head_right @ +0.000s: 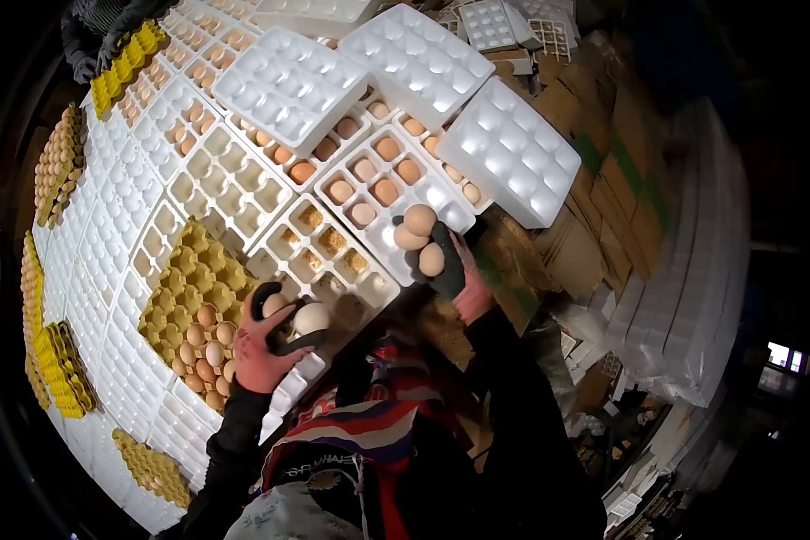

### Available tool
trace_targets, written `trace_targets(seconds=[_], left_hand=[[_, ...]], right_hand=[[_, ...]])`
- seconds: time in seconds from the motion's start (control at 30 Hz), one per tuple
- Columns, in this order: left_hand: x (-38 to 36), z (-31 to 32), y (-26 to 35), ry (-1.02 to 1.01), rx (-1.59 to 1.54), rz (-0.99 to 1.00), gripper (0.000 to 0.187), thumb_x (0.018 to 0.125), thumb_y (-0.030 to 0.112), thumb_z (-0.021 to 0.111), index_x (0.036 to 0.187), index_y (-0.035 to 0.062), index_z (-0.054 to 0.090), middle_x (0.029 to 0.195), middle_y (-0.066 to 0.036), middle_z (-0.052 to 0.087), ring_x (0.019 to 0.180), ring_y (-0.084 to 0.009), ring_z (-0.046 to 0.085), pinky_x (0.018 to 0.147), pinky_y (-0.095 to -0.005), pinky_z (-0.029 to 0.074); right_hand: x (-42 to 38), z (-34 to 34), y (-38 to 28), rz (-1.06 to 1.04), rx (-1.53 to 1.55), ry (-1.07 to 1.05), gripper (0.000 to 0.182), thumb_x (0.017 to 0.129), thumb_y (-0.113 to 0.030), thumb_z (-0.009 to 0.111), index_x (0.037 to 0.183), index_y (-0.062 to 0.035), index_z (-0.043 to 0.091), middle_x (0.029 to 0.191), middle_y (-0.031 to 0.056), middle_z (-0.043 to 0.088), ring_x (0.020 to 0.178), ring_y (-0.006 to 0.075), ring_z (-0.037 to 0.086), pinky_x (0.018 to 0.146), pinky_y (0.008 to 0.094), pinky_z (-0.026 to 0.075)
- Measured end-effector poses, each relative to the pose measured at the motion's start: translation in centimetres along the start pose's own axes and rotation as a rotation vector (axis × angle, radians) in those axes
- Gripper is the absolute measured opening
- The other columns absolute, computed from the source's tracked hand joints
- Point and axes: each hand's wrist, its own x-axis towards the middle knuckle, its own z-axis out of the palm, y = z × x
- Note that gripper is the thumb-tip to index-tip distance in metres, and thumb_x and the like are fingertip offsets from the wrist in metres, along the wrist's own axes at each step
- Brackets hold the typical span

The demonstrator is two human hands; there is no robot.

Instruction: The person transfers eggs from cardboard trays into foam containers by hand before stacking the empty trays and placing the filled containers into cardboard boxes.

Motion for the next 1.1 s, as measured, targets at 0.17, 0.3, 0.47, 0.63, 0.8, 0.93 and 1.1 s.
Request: trace_targets(seconds=[0.17, 0.3, 0.47, 0.63, 0.8, 0.93, 1.1], left_hand=[[10.4, 13.5, 2.1, 0.0, 0.518, -0.035, 0.054, 0.069, 0.04, 0.079, 0.117, 0.0199, 0.066, 0.131, -0.015, 0.048, 0.103, -0.0349, 0.058, 0.084, -0.0416, 0.049], [11.9, 13.8, 2.3, 0.076, 0.347, 0.037, 0.044, 0.076, 0.025, 0.073, 0.119, 0.0204, 0.065, 0.13, -0.015, 0.05, 0.106, -0.0343, 0.058, 0.083, -0.0416, 0.05], [8.5, 17.3, 4.0, -0.223, 0.309, 0.07, 0.051, 0.072, 0.019, 0.072, 0.122, 0.0213, 0.063, 0.124, -0.015, 0.054, 0.103, -0.0332, 0.06, 0.08, -0.0418, 0.052], [12.0, 18.8, 5.5, -0.166, 0.135, 0.323, 0.052, 0.077, 0.022, 0.065, 0.128, 0.0177, 0.057, 0.129, -0.012, 0.051, 0.109, -0.0307, 0.055, 0.095, -0.046, 0.042], [13.2, 23.0, 3.2, 0.179, 0.193, 0.53, 0.043, 0.087, 0.026, 0.05, 0.129, 0.0194, 0.054, 0.138, -0.01, 0.047, 0.131, -0.0323, 0.039, 0.112, -0.0613, 0.019], [3.2, 5.5, -2.2, 0.405, 0.309, 0.062, 0.049, 0.077, 0.027, 0.067, 0.124, 0.0174, 0.059, 0.131, -0.012, 0.05, 0.125, -0.0383, 0.041, 0.106, -0.0588, 0.03], [-13.3, -11.0, -16.0, 0.458, 0.596, -0.382, 0.068, 0.071, 0.031, 0.077, 0.131, 0.0112, 0.053, 0.121, -0.01, 0.057, 0.118, -0.0337, 0.046, 0.102, -0.0478, 0.032]], right_hand=[[4.0, -3.4, -3.4, -0.229, -1.553, 0.129, 0.052, 0.078, -0.033, 0.075, 0.123, -0.0107, 0.062, 0.124, 0.0163, 0.053, 0.1, 0.0288, 0.063, 0.084, 0.0416, 0.052], [2.3, -5.0, -2.0, -0.263, -1.621, 0.271, 0.048, 0.076, -0.031, 0.076, 0.116, -0.0085, 0.061, 0.123, 0.0175, 0.051, 0.1, 0.034, 0.058, 0.087, 0.0451, 0.048], [3.2, -8.5, 1.0, -0.579, -1.57, 0.173, 0.038, 0.081, -0.019, 0.07, 0.11, 0.0007, 0.057, 0.122, 0.0201, 0.05, 0.114, 0.038, 0.047, 0.098, 0.0513, 0.039], [-0.6, -6.3, -0.5, -0.551, -1.195, 0.452, 0.042, 0.088, -0.015, 0.056, 0.123, 0.0069, 0.047, 0.13, 0.0258, 0.047, 0.12, 0.0453, 0.044, 0.104, 0.0521, 0.034], [-0.1, 0.8, -5.8, -0.538, -0.816, 0.436, 0.044, 0.095, -0.021, 0.049, 0.128, 0.0064, 0.049, 0.128, 0.0198, 0.052, 0.112, 0.0319, 0.053, 0.096, 0.039, 0.041], [3.4, 9.4, -3.9, -0.582, -0.735, 0.073, 0.037, 0.093, -0.017, 0.054, 0.121, 0.0075, 0.055, 0.122, 0.0147, 0.057, 0.103, 0.0244, 0.06, 0.089, 0.0321, 0.046], [7.6, 30.3, 1.8, -0.595, -1.099, -0.8, 0.046, 0.079, -0.027, 0.071, 0.118, -0.0054, 0.06, 0.112, 0.0111, 0.062, 0.109, 0.0293, 0.054, 0.095, 0.04, 0.04]])
